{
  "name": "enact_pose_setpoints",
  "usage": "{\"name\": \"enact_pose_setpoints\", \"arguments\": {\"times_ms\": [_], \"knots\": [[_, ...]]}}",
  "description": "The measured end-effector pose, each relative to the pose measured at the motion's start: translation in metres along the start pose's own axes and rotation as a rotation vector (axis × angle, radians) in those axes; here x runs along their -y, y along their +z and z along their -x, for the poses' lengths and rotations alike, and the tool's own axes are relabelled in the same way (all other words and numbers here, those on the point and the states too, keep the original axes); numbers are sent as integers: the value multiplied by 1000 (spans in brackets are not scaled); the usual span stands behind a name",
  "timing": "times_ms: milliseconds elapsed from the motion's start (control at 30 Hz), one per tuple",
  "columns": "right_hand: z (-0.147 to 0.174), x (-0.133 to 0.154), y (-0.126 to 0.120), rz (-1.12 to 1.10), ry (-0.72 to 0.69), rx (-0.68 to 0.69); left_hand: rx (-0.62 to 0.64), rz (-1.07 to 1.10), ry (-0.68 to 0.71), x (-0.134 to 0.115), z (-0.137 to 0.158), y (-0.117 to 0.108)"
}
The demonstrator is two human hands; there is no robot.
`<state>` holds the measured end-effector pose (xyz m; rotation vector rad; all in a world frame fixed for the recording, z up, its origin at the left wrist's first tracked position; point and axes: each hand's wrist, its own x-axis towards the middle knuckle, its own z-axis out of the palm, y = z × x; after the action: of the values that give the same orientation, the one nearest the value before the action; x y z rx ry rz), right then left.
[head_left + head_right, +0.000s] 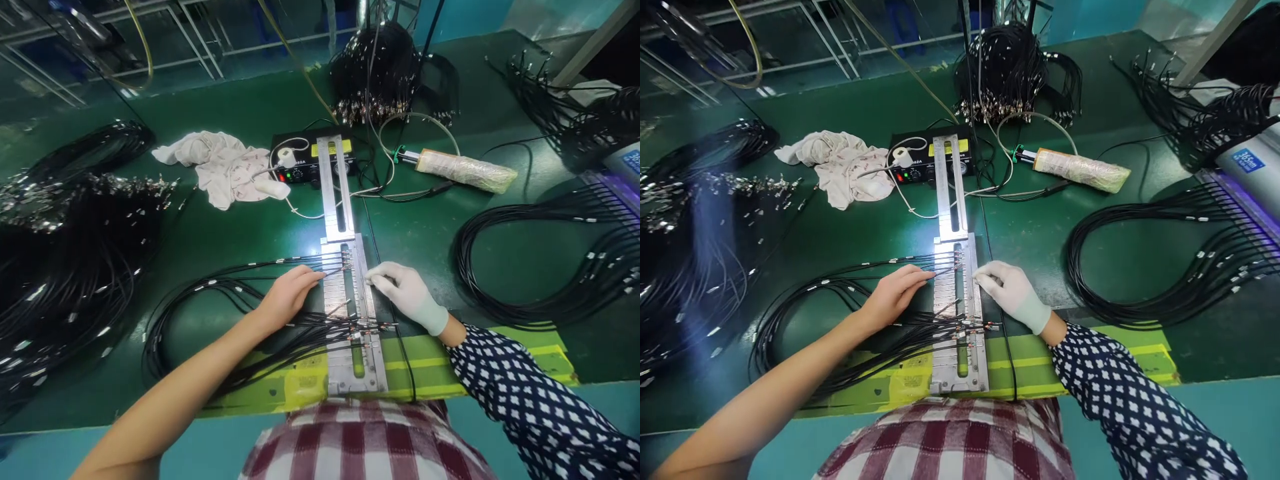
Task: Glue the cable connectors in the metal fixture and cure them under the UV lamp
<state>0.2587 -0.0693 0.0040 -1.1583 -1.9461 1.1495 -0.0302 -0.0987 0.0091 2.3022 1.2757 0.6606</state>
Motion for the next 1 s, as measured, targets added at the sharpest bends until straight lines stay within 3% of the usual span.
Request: {"name": "enact_pose_setpoints", "arguments": {"times_ms": [400,533,633,800,1000], "knots": [[-1,0,-2,-20,17,37,186,-98,160,14,-18,-9],[-2,1,-3,-17,18,54,135,-272,204,12,-14,-5],[-3,0,-3,-23,5,55,68,-424,151,8,-4,1],[-6,-3,-1,-7,0,38,146,-527,53,-1,7,12],[0,4,1,54,-12,-2,259,-318,-96,-18,10,-1]]}}
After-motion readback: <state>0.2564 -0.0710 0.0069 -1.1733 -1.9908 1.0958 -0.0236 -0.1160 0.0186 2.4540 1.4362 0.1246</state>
